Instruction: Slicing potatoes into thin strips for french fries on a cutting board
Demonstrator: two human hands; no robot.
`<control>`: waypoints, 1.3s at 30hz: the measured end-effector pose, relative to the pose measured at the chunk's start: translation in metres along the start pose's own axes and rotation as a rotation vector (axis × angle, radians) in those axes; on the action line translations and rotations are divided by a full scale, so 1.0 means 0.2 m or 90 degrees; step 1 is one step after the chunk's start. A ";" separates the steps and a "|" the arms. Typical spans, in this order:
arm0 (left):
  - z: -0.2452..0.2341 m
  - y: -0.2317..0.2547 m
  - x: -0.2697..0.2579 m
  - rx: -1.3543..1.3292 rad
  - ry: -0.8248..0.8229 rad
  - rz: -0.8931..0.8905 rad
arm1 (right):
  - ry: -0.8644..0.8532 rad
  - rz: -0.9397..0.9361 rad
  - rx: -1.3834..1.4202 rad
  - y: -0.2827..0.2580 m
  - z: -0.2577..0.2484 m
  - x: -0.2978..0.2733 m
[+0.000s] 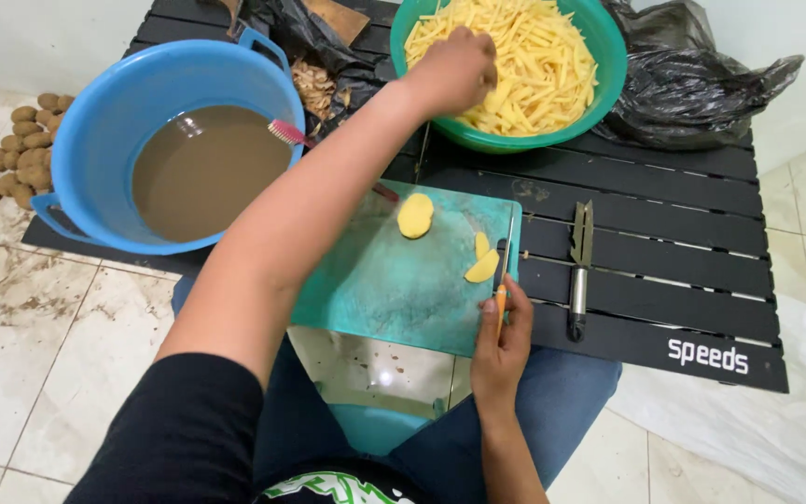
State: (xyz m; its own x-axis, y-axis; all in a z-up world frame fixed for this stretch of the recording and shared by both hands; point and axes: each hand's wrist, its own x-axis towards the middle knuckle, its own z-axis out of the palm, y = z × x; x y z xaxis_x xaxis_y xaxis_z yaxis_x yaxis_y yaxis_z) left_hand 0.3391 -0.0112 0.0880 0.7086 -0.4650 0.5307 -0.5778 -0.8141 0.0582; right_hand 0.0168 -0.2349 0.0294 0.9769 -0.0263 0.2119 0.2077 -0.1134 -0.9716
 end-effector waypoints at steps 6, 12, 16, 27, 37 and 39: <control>0.20 0.00 0.17 0.062 -0.247 -0.242 | 0.016 0.053 -0.002 0.02 0.01 0.00; 0.47 -0.05 0.22 0.110 -0.177 -0.333 | -0.004 0.078 0.003 0.03 -0.01 0.01; 0.50 -0.08 0.23 0.033 -0.128 -0.279 | 0.013 0.083 -0.013 0.02 -0.01 0.01; -0.05 -0.11 0.39 -0.344 -0.114 -0.144 | 0.019 0.089 -0.009 0.00 0.01 0.02; -0.09 0.16 0.30 -0.060 -0.516 -0.014 | 0.003 0.117 0.014 0.00 0.00 0.03; -0.05 0.17 0.26 -0.094 -0.545 0.037 | 0.008 0.125 0.017 0.01 0.00 0.03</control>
State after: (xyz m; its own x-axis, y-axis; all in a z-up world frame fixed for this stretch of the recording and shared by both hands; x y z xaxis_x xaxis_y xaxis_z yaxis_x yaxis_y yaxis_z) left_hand 0.3514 -0.0597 0.1265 0.7033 -0.6543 -0.2780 -0.6273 -0.7552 0.1905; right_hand 0.0233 -0.2353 0.0280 0.9981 -0.0586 0.0185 0.0138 -0.0791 -0.9968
